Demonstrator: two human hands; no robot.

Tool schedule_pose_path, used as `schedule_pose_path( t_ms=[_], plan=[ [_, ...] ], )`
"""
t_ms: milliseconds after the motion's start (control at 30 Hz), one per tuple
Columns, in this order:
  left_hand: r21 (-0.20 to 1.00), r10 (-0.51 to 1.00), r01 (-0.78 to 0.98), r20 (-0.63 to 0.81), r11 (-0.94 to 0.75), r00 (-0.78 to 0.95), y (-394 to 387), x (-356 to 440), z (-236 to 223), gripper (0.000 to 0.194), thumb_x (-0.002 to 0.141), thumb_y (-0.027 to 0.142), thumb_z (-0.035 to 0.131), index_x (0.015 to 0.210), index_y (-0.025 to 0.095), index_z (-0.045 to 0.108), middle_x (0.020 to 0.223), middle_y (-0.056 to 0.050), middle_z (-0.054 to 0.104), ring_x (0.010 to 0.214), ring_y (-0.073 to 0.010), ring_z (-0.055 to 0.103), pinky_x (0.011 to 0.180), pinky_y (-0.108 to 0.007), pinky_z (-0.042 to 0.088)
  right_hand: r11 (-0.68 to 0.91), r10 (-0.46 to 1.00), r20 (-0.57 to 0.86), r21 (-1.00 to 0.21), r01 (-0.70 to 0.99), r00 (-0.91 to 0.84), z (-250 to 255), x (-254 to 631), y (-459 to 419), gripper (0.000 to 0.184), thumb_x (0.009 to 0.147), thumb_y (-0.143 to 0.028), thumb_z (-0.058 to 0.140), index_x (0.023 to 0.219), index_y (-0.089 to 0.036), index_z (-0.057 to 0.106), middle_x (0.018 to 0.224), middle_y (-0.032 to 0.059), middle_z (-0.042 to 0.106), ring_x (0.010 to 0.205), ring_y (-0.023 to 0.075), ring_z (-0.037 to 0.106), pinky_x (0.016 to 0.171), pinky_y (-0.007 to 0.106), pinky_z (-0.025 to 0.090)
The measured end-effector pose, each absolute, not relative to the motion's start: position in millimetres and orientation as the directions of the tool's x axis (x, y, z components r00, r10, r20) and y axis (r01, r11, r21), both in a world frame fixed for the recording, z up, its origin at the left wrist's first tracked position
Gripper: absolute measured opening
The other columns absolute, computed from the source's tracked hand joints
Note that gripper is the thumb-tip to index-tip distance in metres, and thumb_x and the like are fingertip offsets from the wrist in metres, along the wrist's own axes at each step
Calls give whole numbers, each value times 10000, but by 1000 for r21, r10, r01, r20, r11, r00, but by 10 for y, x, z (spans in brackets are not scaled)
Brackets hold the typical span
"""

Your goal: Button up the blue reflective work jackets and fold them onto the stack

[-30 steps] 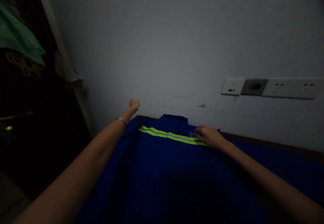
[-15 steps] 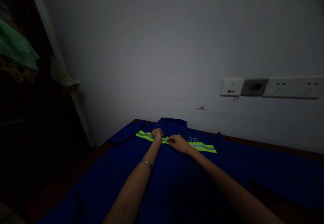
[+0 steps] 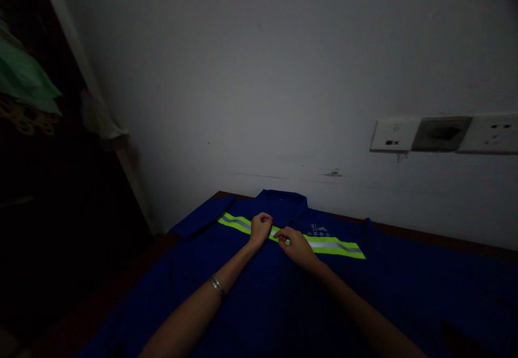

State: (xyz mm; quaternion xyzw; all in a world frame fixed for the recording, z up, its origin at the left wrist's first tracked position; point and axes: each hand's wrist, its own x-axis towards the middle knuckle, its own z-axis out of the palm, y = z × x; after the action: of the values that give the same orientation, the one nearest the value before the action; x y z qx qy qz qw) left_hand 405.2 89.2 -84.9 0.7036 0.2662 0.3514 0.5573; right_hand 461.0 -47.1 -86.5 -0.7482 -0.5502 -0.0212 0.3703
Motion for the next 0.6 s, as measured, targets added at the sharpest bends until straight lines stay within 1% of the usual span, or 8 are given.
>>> schedule_pose_path(
  t_ms=[67,167,233,333,433,500,600],
  plan=[
    [957,734,-18,234,-289,637,889,4054,-850,159,626,53,482,703,146,585,580,25,577,528,-91,511,506,-177,379,-118,807,434,-543,831,399,-860,4611,-467,271,710,-107,479,871,-214,670,846,38,641,767,157,596,730,258,437],
    [956,676,-43,238,-291,697,912,4040,-820,203,638,44,484,786,143,581,625,21,602,519,-78,507,500,-172,373,-108,807,431,-565,818,404,-851,4621,-465,266,708,-100,484,861,-215,670,841,37,645,764,157,596,723,257,440],
    [967,627,-21,182,-255,758,956,4008,-767,237,644,49,503,851,142,571,588,37,583,481,-73,490,477,-172,366,-95,807,430,-583,807,405,-849,4633,-464,254,716,-105,485,854,-213,669,844,39,650,765,159,598,723,260,443],
    [983,512,75,22,-169,859,1034,3904,-649,308,644,51,523,941,131,541,527,49,557,446,-83,497,467,-188,396,-71,808,436,-596,800,397,-852,4649,-463,232,726,-121,488,847,-201,669,844,46,653,766,164,602,721,267,446],
    [986,432,149,-105,-69,896,1066,3757,-539,346,648,66,546,989,113,505,582,8,604,506,-106,561,495,-210,450,-59,809,446,-588,807,384,-860,4657,-457,228,720,-121,490,846,-189,668,822,49,650,744,163,600,709,267,445],
    [984,431,174,-142,-34,891,1054,3674,-499,346,644,92,580,980,111,502,633,-19,628,559,-118,589,503,-215,468,-56,809,452,-578,814,377,-867,4659,-453,219,723,-129,494,845,-189,666,809,47,648,732,164,598,701,270,445],
    [977,423,195,-140,-89,895,1020,3612,-508,262,619,104,608,872,110,542,609,-15,621,561,-117,587,486,-203,465,-42,808,464,-569,821,363,-869,4656,-454,204,716,-133,514,844,-190,662,798,43,640,732,163,596,705,272,447]
  ],
)
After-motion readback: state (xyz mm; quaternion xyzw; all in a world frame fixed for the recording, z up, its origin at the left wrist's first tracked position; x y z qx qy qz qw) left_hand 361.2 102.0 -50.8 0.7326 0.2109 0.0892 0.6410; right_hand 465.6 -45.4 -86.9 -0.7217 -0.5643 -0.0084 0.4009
